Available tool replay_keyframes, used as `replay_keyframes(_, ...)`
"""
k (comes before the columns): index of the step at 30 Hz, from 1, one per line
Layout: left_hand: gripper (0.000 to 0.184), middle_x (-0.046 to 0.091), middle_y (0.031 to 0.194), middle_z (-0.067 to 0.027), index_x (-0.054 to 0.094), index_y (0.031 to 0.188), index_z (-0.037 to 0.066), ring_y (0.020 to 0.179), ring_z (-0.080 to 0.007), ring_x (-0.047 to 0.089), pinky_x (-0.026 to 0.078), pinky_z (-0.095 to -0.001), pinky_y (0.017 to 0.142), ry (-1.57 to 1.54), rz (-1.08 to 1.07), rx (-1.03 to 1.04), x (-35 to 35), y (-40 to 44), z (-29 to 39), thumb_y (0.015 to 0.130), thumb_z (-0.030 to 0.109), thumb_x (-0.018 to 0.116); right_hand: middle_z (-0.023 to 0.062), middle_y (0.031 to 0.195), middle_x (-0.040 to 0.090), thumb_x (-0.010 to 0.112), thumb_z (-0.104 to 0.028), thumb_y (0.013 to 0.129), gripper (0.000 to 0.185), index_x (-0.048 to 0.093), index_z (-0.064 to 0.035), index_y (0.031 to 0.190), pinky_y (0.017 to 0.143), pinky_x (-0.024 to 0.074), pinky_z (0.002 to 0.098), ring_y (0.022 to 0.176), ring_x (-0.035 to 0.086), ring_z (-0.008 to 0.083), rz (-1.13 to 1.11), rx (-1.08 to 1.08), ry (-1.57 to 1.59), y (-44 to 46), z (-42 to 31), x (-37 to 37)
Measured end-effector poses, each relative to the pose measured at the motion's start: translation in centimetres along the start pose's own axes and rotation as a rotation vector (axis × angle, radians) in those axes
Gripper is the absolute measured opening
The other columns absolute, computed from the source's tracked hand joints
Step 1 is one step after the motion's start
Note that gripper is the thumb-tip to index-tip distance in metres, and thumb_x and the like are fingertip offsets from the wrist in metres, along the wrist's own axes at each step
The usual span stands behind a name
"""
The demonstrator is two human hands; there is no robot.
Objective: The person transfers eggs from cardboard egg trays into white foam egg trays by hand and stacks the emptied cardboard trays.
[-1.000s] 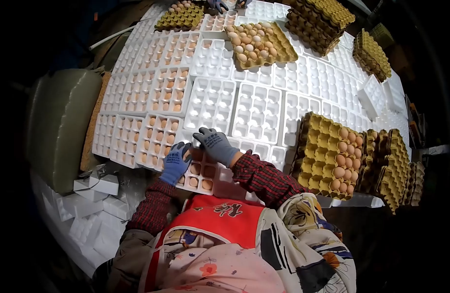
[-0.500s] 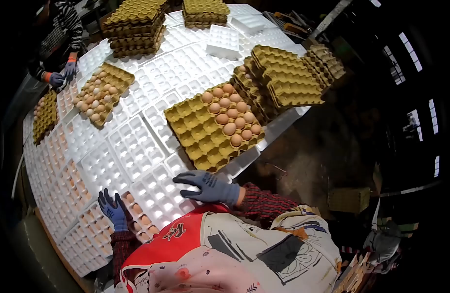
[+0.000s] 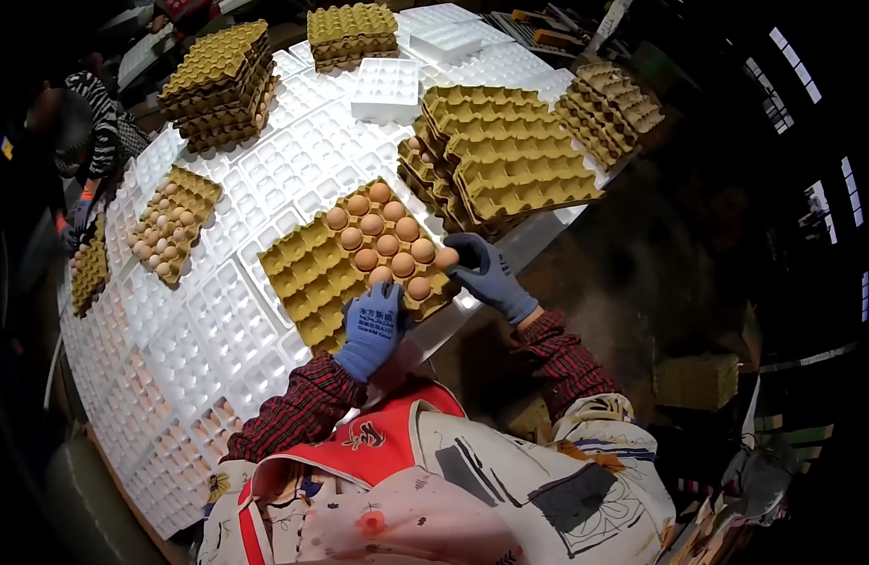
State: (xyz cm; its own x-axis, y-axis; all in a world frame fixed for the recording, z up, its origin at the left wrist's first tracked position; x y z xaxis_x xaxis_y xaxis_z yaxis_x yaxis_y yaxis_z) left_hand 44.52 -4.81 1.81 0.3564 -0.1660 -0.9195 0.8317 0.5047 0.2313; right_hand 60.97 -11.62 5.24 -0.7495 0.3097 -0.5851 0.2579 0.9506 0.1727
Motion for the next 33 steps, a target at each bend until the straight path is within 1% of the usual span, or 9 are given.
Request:
replay_keyframes(2,0.043,0.061,0.094,-0.0114,0.059,0.110,0.011,0.081,-0.0282,0.065,0.050,-0.0398,0.070,-0.079,-0.053,-0.057,-0.8,-0.1,-1.3,0.080,0.039,0.072,0.0046,0.109,0.059,0.074,-0.020,0.083,0.042,0.058,-0.0048,0.118,0.079,0.0548,0.0311,0.094,0.061,0.0146,0.129,0.352,1.031,-0.4,2.6,0.6)
replay_keyframes(4,0.045,0.063,0.100,-0.0094,0.060,0.120,0.009,0.081,-0.0232,0.064,0.051,-0.0359,0.074,-0.664,0.272,-0.179,-4.1,-0.2,-4.5,0.085,0.036,0.070,0.0052,0.114,0.058,0.072,-0.023,0.086,0.041,0.058,-0.0072,0.121,0.081,0.0541,0.0325,0.097,0.062,0.0188,-0.089,0.278,0.609,0.1,2.7,1.7)
replay_keyframes(8,0.033,0.062,0.103,-0.0059,0.062,0.111,0.002,0.088,-0.0119,0.058,0.050,-0.0279,0.073,-1.884,-0.034,-0.886,-4.1,0.3,-4.6,0.089,0.027,0.064,0.0132,0.109,0.061,0.071,-0.018,0.078,0.040,0.062,-0.0135,0.117,0.082,0.0519,0.0365,0.094,0.063,0.0307,-0.290,-0.247,-0.458,0.8,-2.9,4.4)
replay_keyframes(14,0.043,0.059,0.112,-0.0106,0.057,0.116,0.010,0.094,-0.0343,0.063,0.052,-0.0456,0.076,0.031,-0.215,-0.197,-0.1,3.6,-3.0,0.080,0.028,0.071,0.0105,0.105,0.067,0.075,-0.014,0.079,0.040,0.065,-0.0125,0.118,0.082,0.0533,0.0317,0.094,0.066,0.0232,-0.192,-0.194,0.035,1.8,-0.1,3.2)
replay_keyframes(19,0.053,0.064,0.117,-0.0113,0.054,0.135,0.005,0.103,-0.0205,0.064,0.052,-0.0341,0.087,-0.998,0.065,-0.341,-4.2,2.5,-6.5,0.087,0.022,0.068,0.0060,0.133,0.055,0.062,-0.022,0.097,0.056,0.039,-0.0097,0.146,0.074,0.0537,0.0269,0.109,0.064,0.0221,-0.246,0.360,1.502,3.1,-1.0,3.3)
replay_keyframes(22,0.048,0.064,0.117,-0.0059,0.053,0.136,0.004,0.105,-0.0156,0.061,0.051,-0.0305,0.087,-1.576,0.000,-0.543,-5.9,2.4,-9.5,0.091,0.019,0.063,0.0048,0.126,0.057,0.062,-0.022,0.096,0.032,0.062,-0.0088,0.125,0.077,0.0531,0.0300,0.108,0.062,0.0193,-0.357,0.276,0.634,5.9,-2.2,3.1)
replay_keyframes(26,0.047,0.055,0.129,-0.0134,0.068,0.115,0.012,0.104,-0.0261,0.061,0.053,-0.0405,0.085,-0.343,-0.040,-0.167,-4.9,5.1,-7.7,0.077,0.039,0.078,0.0166,0.120,0.051,0.060,-0.009,0.080,0.018,0.066,-0.0088,0.097,0.073,0.0507,0.0437,0.087,0.061,0.0312,-0.176,-0.349,-0.775,6.4,-4.3,5.7)
replay_keyframes(29,0.027,0.050,0.128,-0.0087,0.072,0.102,0.016,0.107,-0.0329,0.052,0.054,-0.0465,0.063,0.448,-0.073,-0.325,1.7,7.1,-6.6,0.077,0.025,0.068,0.0166,0.122,0.050,0.060,-0.008,0.080,0.026,0.064,-0.0090,0.106,0.070,0.0525,0.0420,0.098,0.058,0.0354,-0.276,-0.317,-1.071,6.7,-3.1,8.0)
replay_keyframes(33,0.030,0.049,0.129,-0.0099,0.073,0.103,0.011,0.104,-0.0323,0.054,0.053,-0.0433,0.072,0.315,-0.134,-0.240,0.7,7.0,-6.8,0.079,0.029,0.068,0.0170,0.137,0.045,0.071,-0.010,0.071,0.050,0.060,-0.0139,0.120,0.078,0.0549,0.0407,0.099,0.060,0.0370,-0.393,-0.178,-1.033,7.2,-2.0,8.6)
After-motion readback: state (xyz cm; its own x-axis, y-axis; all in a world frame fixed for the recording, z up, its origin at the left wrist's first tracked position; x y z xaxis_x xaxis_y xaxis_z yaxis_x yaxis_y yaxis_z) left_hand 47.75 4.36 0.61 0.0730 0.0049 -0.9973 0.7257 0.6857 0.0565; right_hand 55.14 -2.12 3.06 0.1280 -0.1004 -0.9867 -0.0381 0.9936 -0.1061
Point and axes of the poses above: each hand's wrist, its own y-axis towards the middle knuckle, its own x-axis out of the palm, z = x × y, the point moved 8 cm from there along y, towards the middle knuckle
